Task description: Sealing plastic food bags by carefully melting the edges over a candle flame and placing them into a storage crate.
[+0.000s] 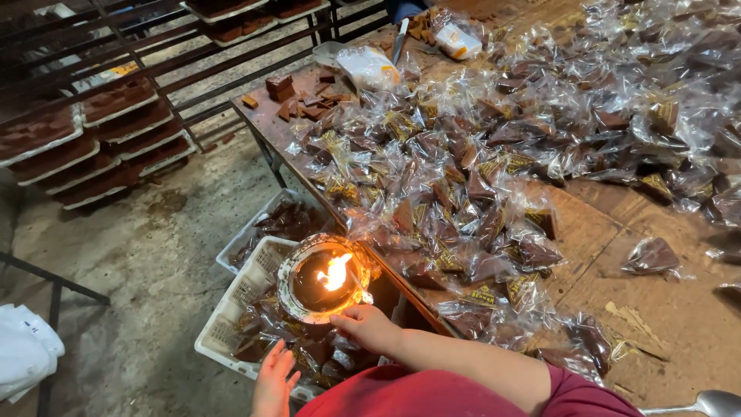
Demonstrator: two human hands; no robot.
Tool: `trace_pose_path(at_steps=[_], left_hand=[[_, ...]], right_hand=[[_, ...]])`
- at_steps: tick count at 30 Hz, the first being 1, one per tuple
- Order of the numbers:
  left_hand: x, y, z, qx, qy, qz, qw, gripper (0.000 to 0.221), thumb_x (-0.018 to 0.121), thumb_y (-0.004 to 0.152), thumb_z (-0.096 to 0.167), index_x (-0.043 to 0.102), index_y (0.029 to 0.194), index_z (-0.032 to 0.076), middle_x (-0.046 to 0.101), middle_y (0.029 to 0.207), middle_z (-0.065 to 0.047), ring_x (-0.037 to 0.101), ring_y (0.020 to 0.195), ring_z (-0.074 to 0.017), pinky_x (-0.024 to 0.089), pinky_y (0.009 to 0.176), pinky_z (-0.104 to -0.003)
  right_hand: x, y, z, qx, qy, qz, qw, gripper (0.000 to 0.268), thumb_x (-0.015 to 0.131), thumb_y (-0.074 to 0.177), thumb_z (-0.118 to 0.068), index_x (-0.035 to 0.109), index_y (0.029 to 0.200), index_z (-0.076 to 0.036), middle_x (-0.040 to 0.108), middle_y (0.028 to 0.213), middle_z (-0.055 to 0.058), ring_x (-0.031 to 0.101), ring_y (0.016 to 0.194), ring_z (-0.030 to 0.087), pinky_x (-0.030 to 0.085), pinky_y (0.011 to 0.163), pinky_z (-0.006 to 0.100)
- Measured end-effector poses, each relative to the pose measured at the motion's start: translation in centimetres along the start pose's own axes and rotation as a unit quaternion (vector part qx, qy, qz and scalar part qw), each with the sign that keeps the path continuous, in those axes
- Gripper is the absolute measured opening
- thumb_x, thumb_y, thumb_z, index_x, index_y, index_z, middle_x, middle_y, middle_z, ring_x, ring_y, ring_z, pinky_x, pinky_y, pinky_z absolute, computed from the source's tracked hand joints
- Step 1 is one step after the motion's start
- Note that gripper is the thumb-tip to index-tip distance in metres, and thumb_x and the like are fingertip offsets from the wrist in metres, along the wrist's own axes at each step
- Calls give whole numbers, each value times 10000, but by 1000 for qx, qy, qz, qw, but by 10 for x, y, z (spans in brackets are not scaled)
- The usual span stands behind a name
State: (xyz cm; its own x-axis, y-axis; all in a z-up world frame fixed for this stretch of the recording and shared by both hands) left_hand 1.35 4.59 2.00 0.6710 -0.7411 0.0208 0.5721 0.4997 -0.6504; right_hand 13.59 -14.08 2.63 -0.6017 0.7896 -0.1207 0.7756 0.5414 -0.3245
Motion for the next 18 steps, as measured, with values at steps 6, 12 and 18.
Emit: trace_pose_path(at_steps=[6, 12, 18], left_hand=[[4, -16, 10, -10, 8, 4, 1000, 517, 487, 1055, 137, 426, 1568, 137, 404, 1629, -138, 409, 1486, -336, 378, 1181, -474], [-3, 10, -7, -12, -2, 4, 1000, 501, 516, 1039, 166, 476, 1539, 157, 471, 1587, -128, 463, 1454, -306, 382, 1129, -441], [1, -10, 6, -24, -5, 5, 1000, 491, 514, 1056, 155, 479, 1545, 153, 439, 1603, -114, 435, 1471, -318, 393, 1149, -453]], right_hand=[[-1, -3, -5, -3, -16, 2, 1000, 477, 688, 975, -443, 521, 619, -172, 481, 581, -30, 407, 548, 98, 350, 568, 269], [-1, -2, -3, -21, -26, -1, 999, 463, 671, 991, -452, 551, 637, -178, 516, 593, -37, 446, 560, 90, 366, 595, 277], [3, 3, 4, 0, 20, 10, 1000, 422, 696, 981, -404, 613, 671, -131, 569, 594, -1, 473, 513, 102, 390, 523, 258]])
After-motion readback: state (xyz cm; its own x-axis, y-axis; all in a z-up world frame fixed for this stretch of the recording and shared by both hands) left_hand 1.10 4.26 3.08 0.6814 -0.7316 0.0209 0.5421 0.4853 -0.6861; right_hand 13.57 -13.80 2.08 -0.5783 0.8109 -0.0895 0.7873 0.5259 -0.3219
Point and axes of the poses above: each hand's wrist, its own y-axis towards the middle knuckle, its own x-axis out of the palm, z = x × y, the point moved 5 cm from there along y, towards the middle knuckle
